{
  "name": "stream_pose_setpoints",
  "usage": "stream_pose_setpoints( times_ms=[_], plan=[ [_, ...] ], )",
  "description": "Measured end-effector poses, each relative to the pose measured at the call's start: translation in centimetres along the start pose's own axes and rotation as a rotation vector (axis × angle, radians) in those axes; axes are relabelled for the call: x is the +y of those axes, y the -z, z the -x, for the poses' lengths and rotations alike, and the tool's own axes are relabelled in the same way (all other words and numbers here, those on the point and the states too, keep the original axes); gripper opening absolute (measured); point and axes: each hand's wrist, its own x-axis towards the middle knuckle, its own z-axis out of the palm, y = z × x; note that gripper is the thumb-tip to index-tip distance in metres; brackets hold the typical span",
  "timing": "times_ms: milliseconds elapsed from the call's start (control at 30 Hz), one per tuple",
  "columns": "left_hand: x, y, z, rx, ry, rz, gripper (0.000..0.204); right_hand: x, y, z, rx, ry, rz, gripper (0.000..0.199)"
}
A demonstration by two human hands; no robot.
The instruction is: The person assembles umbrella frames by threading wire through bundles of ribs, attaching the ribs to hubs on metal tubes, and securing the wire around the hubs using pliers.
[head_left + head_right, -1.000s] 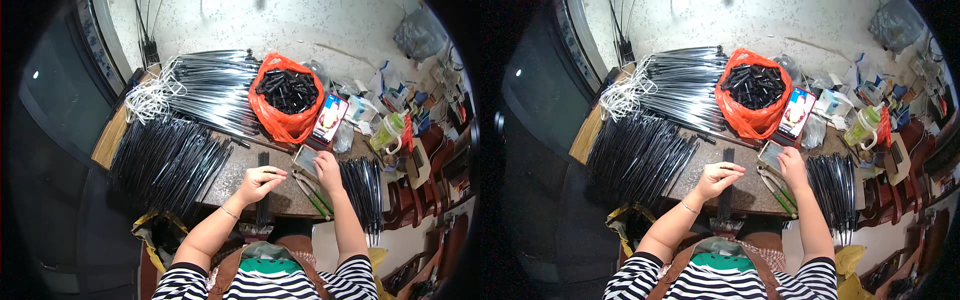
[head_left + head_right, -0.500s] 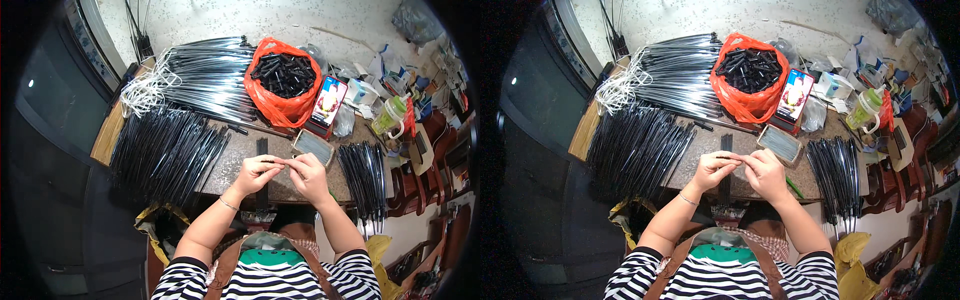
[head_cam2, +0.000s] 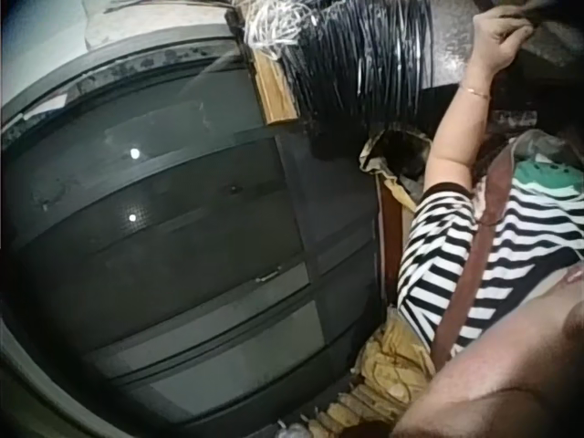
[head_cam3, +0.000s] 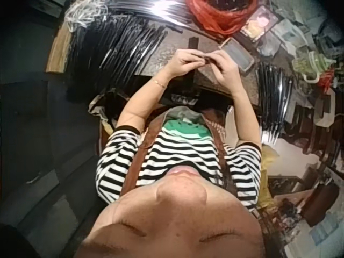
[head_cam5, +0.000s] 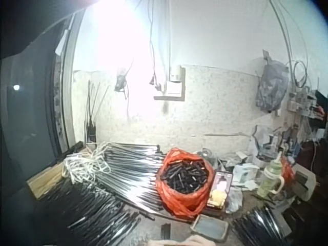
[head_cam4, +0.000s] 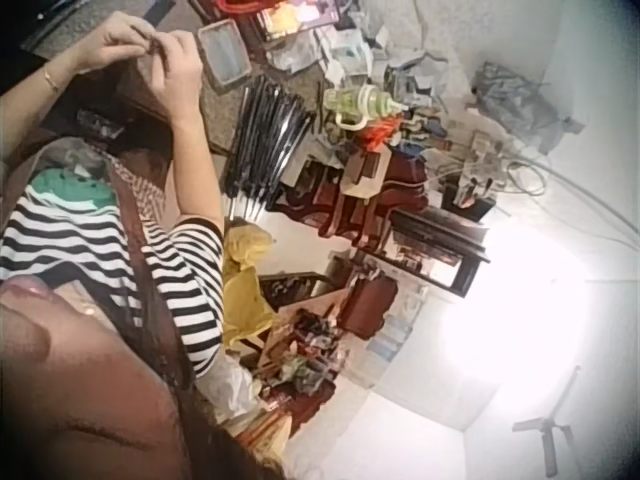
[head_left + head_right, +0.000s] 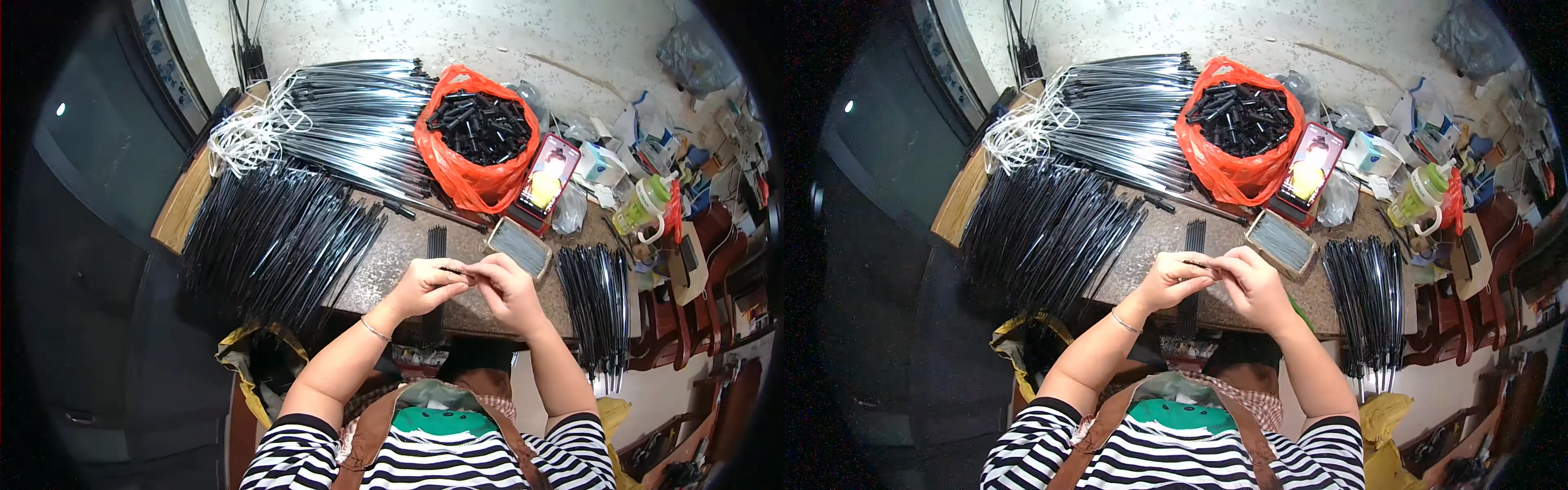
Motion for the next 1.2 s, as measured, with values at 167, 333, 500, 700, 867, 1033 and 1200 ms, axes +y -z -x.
stream_pose_setpoints(
  times_ms=[167, 333, 500, 700, 867, 1033, 1200],
  plan=[
    [0.2, 0.6, 0.3, -0.101, -0.011, -0.060, 0.009, -0.7, 0.0, -0.4, -0.097, 0.000, -0.077, 0.022],
    [-0.2, 1.1, 1.3, -0.099, 0.093, 0.392, 0.009, -0.8, -1.4, -0.3, -0.072, 0.106, 0.165, 0.023],
    [-1.2, -0.4, 2.1, -0.251, 0.297, -0.076, 0.034, 1.6, 0.1, -2.5, -0.551, -0.105, -0.333, 0.029],
    [0.0, -2.1, 1.9, -0.704, -0.100, -0.325, 0.038, 8.1, -3.9, -0.2, -0.581, 0.004, 0.678, 0.045],
    [1.3, -4.1, 3.9, -0.902, -0.343, -0.639, 0.071, 7.6, -3.5, 1.5, -0.522, 0.096, 0.622, 0.044],
    [3.3, -3.8, 4.7, -1.041, -0.495, -0.666, 0.058, 5.1, -2.4, 3.3, -0.441, 0.018, 0.527, 0.040],
    [6.8, -4.5, 6.1, -0.595, -0.385, -0.326, 0.035, 3.7, -3.0, 5.8, -0.275, -0.082, 0.027, 0.034]
  ],
)
